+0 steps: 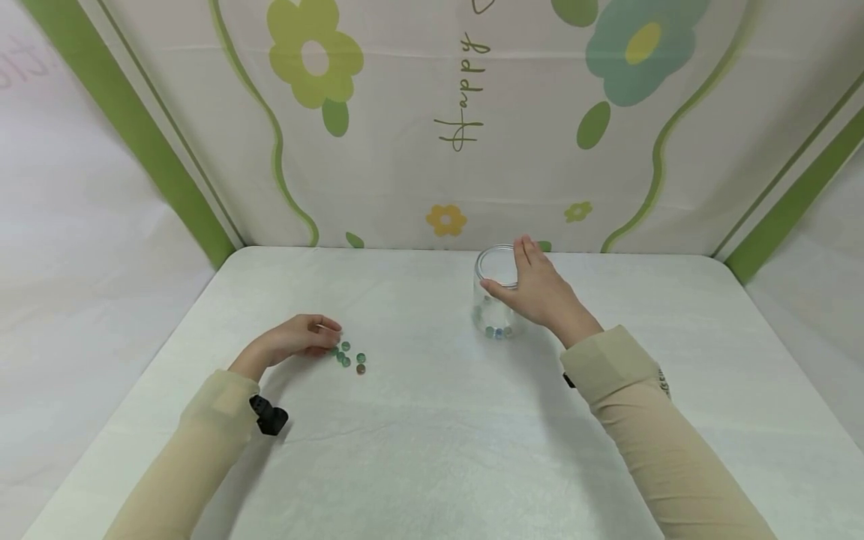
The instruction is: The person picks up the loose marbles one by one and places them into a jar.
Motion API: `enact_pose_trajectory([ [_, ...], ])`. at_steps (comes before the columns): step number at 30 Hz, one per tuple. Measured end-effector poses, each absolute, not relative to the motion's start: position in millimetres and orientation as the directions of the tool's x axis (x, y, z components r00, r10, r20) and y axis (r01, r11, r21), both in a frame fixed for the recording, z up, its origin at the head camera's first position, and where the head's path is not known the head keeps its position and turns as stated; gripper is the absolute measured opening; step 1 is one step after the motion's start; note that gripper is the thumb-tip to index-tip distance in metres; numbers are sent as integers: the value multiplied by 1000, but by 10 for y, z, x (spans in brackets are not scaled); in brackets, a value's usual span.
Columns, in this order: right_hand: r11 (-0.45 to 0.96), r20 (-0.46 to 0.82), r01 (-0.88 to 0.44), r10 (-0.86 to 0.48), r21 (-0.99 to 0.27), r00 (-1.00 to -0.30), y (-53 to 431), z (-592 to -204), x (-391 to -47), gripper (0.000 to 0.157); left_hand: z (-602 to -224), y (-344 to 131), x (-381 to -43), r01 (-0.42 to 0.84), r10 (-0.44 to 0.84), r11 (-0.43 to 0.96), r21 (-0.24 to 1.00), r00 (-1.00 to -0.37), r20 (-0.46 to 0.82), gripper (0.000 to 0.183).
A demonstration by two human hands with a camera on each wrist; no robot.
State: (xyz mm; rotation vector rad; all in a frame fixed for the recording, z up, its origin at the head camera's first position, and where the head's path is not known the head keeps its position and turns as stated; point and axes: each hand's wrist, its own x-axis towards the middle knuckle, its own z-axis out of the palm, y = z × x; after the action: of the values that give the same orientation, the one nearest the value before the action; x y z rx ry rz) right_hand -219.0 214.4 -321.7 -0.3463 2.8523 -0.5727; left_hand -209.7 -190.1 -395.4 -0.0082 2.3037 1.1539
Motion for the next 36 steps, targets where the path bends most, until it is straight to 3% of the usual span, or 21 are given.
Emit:
enact_pose_trajectory([
  [27,894,-148,-187,-267,-407,-952,2152,-3227,-2194,104,-3975,-1893,-2066,-183,275,647,741,-850,-449,39],
  [36,894,-155,-183,-266,-409,-951,2155,-3219,-2192,104,-3955,-1906,-2067,-221,219,629,745,-869,-443,43],
])
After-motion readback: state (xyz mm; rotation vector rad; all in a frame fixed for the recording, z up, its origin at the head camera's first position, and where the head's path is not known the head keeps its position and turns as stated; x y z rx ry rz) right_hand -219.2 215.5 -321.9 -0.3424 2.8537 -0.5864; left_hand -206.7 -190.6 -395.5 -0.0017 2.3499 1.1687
